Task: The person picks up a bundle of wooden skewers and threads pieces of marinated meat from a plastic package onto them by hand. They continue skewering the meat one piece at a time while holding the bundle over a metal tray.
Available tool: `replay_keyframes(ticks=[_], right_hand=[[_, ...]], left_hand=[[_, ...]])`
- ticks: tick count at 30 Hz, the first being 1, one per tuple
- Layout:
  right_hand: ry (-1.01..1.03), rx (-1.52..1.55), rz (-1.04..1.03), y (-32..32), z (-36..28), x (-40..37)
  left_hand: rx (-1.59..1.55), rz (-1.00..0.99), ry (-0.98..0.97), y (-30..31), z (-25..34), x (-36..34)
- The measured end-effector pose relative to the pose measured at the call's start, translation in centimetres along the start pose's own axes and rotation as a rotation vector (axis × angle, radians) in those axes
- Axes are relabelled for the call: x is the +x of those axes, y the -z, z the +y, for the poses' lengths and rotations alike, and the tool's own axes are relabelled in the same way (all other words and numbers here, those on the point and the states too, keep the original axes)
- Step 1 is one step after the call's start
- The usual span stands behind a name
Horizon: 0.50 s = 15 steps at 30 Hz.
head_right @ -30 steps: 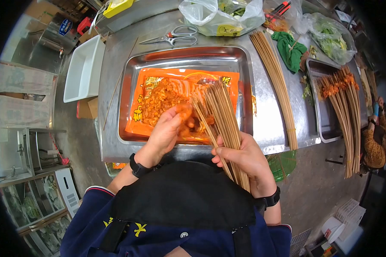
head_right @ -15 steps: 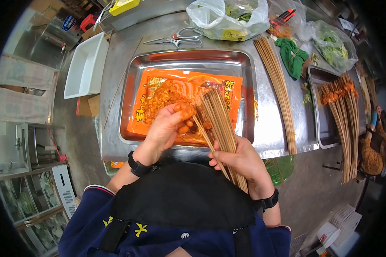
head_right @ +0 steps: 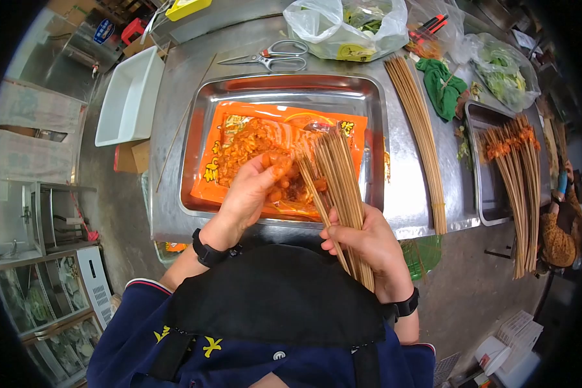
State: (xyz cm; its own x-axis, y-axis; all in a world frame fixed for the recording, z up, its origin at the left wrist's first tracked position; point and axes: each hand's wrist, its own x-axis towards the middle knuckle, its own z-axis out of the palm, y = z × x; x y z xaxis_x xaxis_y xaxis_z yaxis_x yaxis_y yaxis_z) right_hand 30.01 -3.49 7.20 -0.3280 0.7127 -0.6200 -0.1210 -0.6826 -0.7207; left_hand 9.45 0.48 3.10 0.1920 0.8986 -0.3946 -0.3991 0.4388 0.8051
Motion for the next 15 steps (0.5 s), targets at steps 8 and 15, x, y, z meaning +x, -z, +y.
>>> replay_keyframes(ticks=[8,15], right_hand=[[0.117,-0.118,0.045,0.3,0.2,-0.1],[0.144,-0.193,0.042,0.3,0.6,0.4]], left_hand=[[0.094,-0.109,0.120,-0.6,-0.9,0.1],[-0.091,-0.197,0.070,-0.4,-1.2,-0.3]])
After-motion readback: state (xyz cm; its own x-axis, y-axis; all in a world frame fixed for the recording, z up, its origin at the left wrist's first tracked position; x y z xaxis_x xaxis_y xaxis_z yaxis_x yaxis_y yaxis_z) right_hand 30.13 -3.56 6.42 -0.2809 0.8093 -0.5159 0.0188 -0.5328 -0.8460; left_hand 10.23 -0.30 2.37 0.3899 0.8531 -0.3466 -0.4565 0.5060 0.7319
